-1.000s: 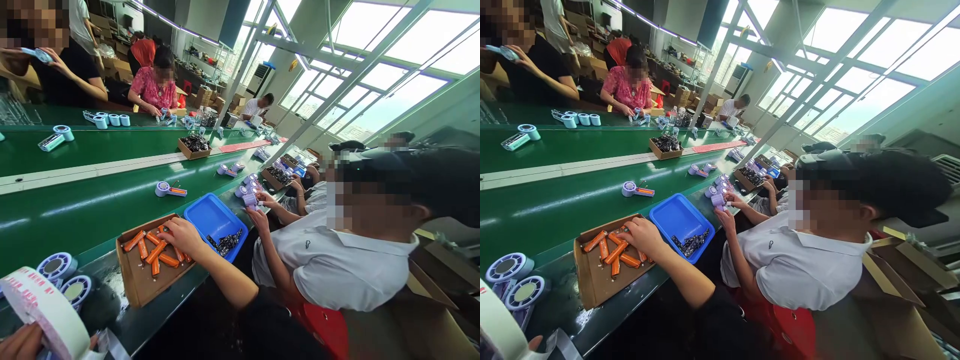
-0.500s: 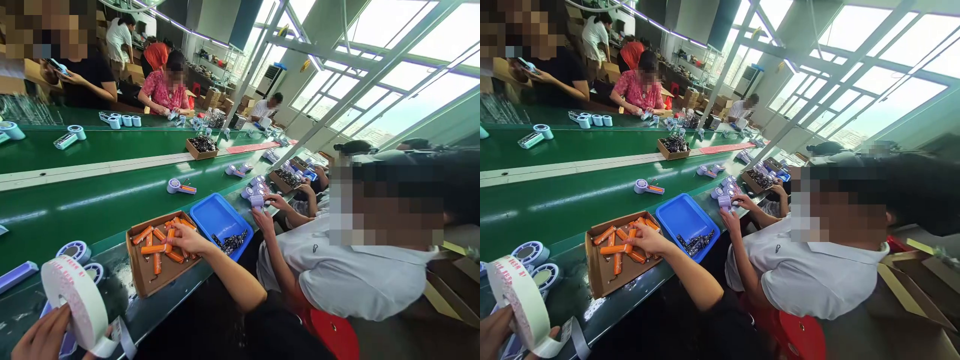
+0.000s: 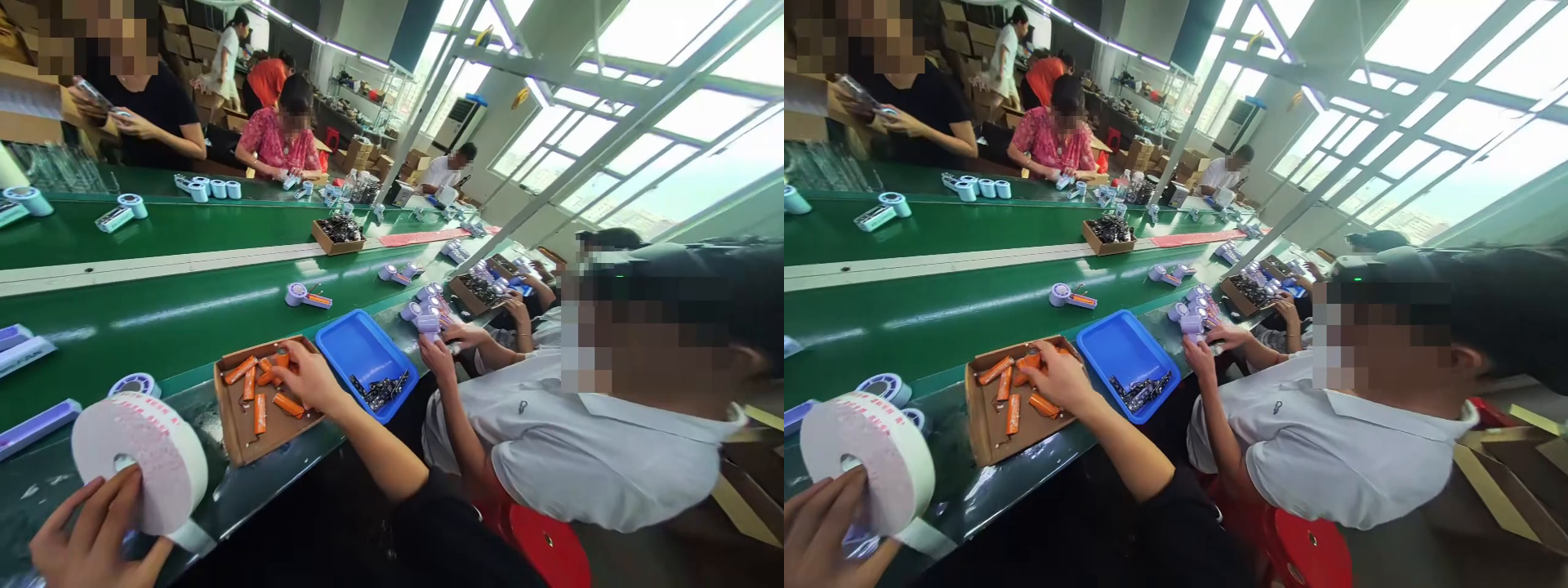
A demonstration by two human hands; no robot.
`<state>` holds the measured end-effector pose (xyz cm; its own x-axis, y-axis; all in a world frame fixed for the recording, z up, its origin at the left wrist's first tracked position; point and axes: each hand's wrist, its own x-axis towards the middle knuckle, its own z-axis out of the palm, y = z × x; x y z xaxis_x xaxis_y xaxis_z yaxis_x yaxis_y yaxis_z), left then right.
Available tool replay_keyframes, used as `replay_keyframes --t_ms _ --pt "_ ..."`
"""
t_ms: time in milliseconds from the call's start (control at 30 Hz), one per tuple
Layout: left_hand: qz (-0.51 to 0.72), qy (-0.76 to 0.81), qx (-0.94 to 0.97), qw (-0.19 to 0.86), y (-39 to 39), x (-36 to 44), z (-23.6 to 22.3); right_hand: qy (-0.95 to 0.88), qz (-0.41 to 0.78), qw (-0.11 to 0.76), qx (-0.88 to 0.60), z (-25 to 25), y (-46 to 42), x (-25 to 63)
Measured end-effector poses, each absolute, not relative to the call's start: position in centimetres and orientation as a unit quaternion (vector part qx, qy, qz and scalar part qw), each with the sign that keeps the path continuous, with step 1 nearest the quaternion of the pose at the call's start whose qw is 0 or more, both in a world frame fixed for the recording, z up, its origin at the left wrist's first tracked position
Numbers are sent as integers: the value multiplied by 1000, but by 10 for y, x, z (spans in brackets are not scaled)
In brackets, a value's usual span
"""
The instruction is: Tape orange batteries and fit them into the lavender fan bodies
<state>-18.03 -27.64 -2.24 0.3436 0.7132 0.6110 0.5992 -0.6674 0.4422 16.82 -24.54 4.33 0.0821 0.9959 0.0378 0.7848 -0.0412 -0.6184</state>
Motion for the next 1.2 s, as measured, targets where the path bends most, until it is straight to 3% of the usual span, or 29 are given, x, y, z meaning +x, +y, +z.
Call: replay_keyframes --t_ms 67,200,367,600,867,967,1100,1200 --pt "393 409 823 15 -282 -175 -6 -618 263 362 -647 43 -253 166" --pt "311 448 838 -10 -294 -162 24 -599 290 361 -653 47 -260 165" --pt "273 464 842 -14 -301 -153 46 -466 523 451 -554 67 -270 154" --pt "232 451 861 -47 -308 -154 48 -531 521 406 -531 104 -291 136" --pt "229 471 850 -64 -308 -152 48 -470 597 429 -489 70 -290 119" --pt "236 482 837 -104 -314 -150 39 -389 597 512 -479 55 -288 102" --pt "308 473 804 -188 -317 -143 10 -197 515 714 -431 31 -296 60" --pt "341 473 784 -215 -317 -135 -13 -144 511 753 -387 20 -295 38"
